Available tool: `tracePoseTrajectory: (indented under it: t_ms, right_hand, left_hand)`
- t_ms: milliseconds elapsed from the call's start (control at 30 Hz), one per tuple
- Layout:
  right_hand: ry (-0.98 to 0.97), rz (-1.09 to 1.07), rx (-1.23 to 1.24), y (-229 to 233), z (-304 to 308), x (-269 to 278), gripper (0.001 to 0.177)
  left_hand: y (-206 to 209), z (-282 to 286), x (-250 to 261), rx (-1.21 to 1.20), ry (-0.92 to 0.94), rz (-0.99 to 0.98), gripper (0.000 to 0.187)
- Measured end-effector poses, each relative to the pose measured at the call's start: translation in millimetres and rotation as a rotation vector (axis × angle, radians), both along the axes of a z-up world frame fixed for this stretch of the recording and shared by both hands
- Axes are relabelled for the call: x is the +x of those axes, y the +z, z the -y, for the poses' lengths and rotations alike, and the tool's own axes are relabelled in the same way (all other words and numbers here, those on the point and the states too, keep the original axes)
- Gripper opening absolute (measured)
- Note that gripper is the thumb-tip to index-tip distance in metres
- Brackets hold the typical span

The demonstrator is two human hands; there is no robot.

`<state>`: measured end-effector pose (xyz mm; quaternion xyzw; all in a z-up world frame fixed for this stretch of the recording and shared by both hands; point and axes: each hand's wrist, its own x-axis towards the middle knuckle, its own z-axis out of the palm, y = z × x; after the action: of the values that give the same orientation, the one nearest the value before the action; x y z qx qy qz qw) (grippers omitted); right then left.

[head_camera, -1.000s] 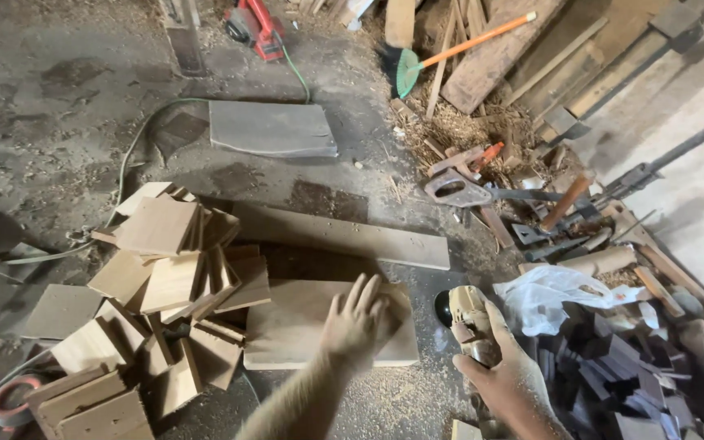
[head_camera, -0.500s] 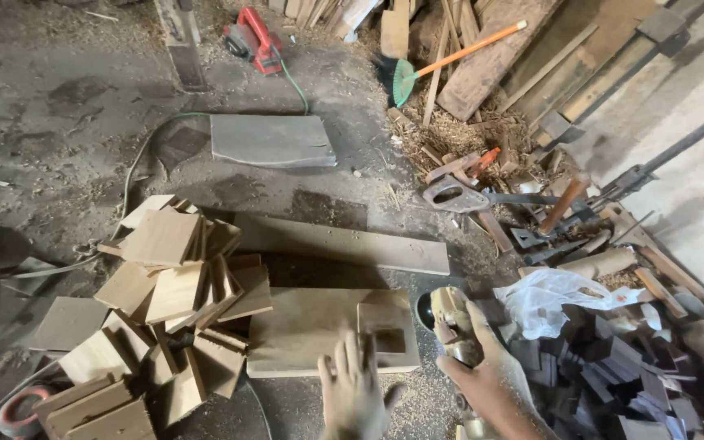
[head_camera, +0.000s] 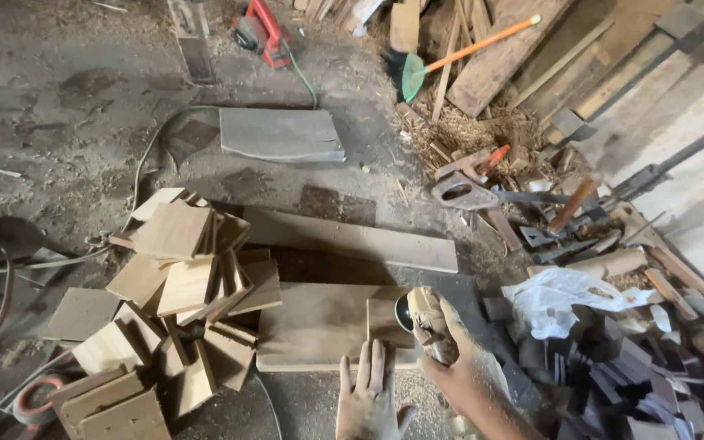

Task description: Sanding small wood blocks using a handheld power sander

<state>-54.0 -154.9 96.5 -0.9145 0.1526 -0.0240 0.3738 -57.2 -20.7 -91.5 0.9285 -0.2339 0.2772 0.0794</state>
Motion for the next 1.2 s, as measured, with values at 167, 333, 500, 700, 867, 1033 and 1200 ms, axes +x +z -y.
tracePoseTrajectory:
  t_ms: [167,333,500,700,867,1033,1200]
  right_hand:
    - [-0.003,-0.051,-0.063,-3.0,-17.2,2.4,0.101]
    - [0.087,-0.027,-0.203,-5.1,-34.8,7.9,0.103]
    - [0.079,-0.286,-0.23,40.4,-64.9,13.7,0.099]
    - [0.151,-0.217,-0.337,22.8,-45.9,16.1,0.099]
    - [0.087,-0.348,-0.389,14.9,-28.3,17.5,0.104]
    - [0.091,-0.118,-0.38,11.5,-19.8,25.4,0.108]
    - [0.16,-0.2,-0.335,28.9,-48.0,32.5,0.102]
  left_hand:
    - [2.0,-3.7,6.1,-0.049,-0.028,0.013,0.13]
    - [-0.7,-3.8,7.6,-0.09,-0.293,-0.479,0.099]
    - [-2.5,-3.3,6.3,-0.111,-0.239,-0.396,0.103]
    - [0.2,-5.3,3.4,-0.087,-0.204,-0.281,0.11]
    - [20.4,-12.4,5.6,-0.05,-0.205,-0.305,0.116]
    - [23.5,-10.9,8.5,-0.005,-0.246,-0.391,0.113]
    - [33.6,-11.0,9.8,0.035,-0.267,-0.451,0.107]
